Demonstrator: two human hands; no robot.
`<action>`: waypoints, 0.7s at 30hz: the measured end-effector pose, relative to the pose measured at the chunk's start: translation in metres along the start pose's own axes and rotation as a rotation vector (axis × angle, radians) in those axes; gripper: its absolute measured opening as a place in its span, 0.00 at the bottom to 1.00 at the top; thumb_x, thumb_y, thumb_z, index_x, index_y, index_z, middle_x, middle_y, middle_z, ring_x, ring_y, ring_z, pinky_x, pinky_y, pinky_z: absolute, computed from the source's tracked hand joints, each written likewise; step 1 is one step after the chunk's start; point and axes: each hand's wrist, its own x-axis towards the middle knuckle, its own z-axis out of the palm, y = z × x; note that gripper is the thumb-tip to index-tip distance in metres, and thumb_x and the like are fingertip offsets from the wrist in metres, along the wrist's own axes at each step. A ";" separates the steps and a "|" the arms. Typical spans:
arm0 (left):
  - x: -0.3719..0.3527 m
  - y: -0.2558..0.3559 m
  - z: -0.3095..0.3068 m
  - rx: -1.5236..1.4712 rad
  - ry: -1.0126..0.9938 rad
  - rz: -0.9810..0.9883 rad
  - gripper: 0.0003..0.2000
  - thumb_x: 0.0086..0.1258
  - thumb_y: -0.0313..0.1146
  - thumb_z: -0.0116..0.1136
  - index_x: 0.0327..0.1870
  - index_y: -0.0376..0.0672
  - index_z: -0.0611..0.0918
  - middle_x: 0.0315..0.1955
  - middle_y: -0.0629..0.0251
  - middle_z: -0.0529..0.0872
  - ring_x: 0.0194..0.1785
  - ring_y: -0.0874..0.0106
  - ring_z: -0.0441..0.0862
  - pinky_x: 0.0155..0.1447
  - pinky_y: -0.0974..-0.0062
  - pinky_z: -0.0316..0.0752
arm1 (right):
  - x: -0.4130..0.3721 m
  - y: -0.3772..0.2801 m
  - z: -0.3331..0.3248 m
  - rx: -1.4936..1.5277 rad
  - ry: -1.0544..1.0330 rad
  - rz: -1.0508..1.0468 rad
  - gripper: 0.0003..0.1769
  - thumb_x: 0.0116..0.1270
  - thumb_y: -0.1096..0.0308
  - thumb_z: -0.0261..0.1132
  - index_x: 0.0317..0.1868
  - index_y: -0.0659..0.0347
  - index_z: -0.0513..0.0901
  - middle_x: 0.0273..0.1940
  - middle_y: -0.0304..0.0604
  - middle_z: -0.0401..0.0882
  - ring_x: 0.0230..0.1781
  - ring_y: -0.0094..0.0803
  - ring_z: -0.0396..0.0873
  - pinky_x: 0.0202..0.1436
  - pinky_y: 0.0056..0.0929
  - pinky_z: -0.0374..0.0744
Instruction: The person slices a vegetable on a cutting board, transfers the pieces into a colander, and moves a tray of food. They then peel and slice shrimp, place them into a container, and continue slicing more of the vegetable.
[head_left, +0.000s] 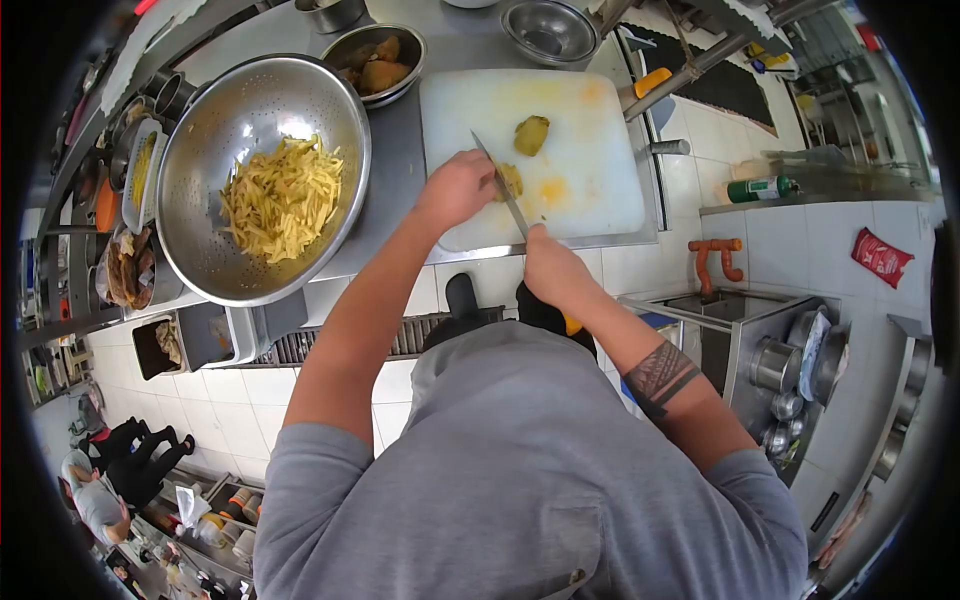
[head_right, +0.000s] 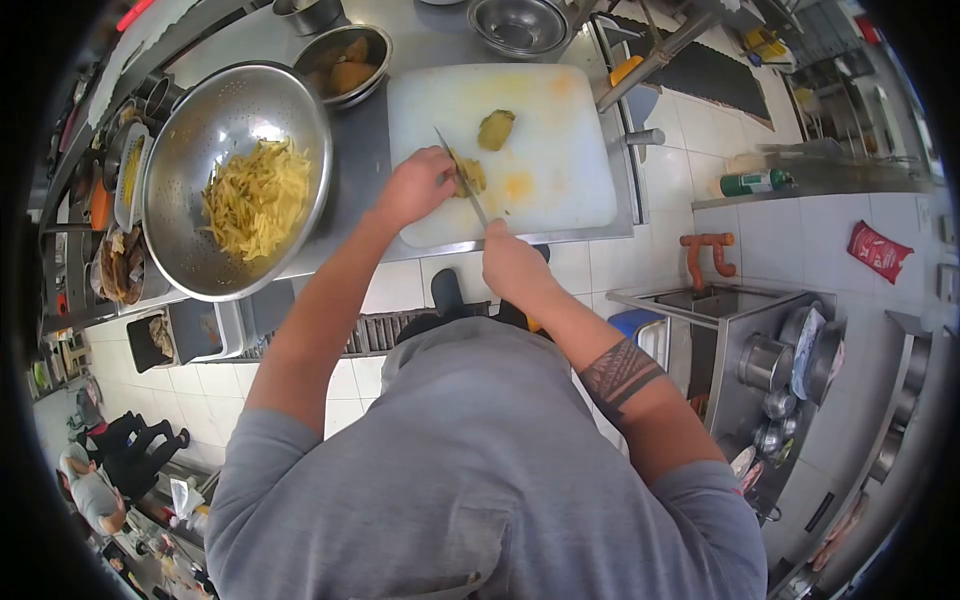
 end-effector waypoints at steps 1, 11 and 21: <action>0.001 -0.001 -0.003 -0.014 -0.029 -0.015 0.06 0.64 0.28 0.66 0.40 0.39 0.85 0.42 0.57 0.87 0.52 0.53 0.85 0.57 0.58 0.82 | 0.010 0.007 -0.001 0.001 0.001 -0.004 0.10 0.72 0.76 0.56 0.49 0.76 0.74 0.37 0.70 0.88 0.36 0.62 0.91 0.40 0.51 0.88; 0.000 -0.010 0.000 -0.014 -0.022 0.072 0.06 0.64 0.28 0.66 0.41 0.38 0.85 0.42 0.55 0.87 0.51 0.51 0.85 0.56 0.57 0.82 | 0.025 -0.007 -0.011 0.061 -0.181 0.054 0.15 0.70 0.78 0.57 0.53 0.79 0.73 0.41 0.74 0.87 0.40 0.62 0.92 0.45 0.53 0.88; -0.003 -0.016 -0.004 -0.001 -0.028 0.095 0.06 0.66 0.27 0.65 0.41 0.37 0.85 0.43 0.55 0.87 0.51 0.51 0.85 0.56 0.56 0.82 | 0.037 -0.013 -0.017 0.213 -0.183 0.037 0.13 0.67 0.82 0.55 0.50 0.82 0.70 0.32 0.70 0.86 0.21 0.55 0.88 0.28 0.48 0.86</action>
